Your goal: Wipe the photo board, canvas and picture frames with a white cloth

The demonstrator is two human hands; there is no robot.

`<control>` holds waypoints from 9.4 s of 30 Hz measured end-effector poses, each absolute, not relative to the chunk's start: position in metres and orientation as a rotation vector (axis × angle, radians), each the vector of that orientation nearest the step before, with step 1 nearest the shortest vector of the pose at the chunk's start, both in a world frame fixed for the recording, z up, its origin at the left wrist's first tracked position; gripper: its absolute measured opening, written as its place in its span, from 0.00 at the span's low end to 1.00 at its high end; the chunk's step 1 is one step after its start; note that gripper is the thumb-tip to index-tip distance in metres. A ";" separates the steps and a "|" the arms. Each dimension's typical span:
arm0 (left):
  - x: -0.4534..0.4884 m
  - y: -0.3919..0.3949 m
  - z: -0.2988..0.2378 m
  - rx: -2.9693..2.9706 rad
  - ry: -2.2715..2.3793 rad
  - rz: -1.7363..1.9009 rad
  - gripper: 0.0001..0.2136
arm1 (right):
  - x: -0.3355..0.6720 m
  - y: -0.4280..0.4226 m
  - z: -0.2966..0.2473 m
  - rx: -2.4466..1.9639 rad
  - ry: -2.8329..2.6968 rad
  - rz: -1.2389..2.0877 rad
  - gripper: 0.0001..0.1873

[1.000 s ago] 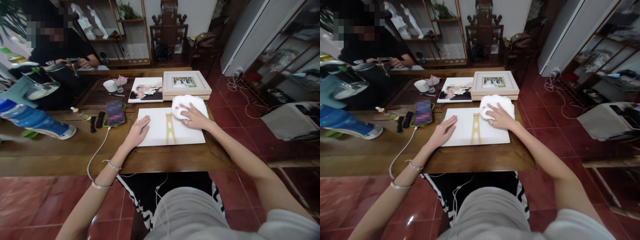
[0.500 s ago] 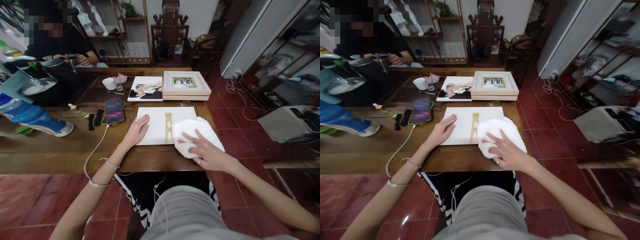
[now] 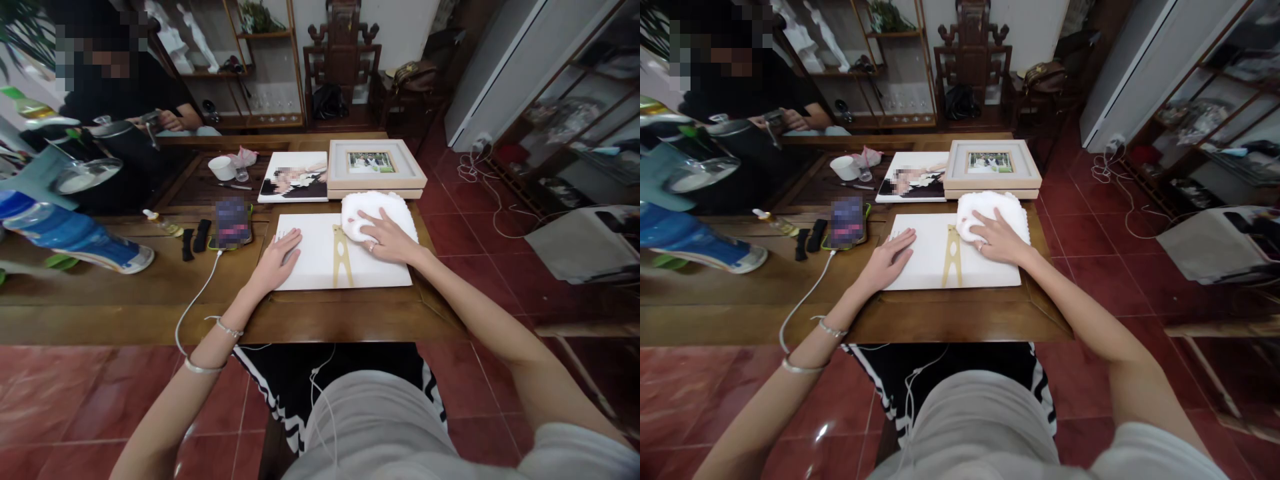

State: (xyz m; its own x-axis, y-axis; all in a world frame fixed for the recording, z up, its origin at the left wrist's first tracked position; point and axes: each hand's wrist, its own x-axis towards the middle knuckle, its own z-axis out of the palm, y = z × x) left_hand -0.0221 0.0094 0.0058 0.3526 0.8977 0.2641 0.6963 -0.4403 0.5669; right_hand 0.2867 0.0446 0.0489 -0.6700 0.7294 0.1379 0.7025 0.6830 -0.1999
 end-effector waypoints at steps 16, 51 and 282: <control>-0.022 0.010 0.005 2.257 1.410 0.799 0.21 | 0.299 -0.067 0.065 -0.888 -2.829 0.403 0.09; -0.023 0.010 0.005 2.267 1.411 0.773 0.21 | 0.220 0.037 0.053 -1.032 -2.770 0.206 0.16; -0.022 0.011 0.005 2.365 1.420 0.602 0.24 | 0.191 -0.015 0.058 -1.027 -2.904 0.194 0.23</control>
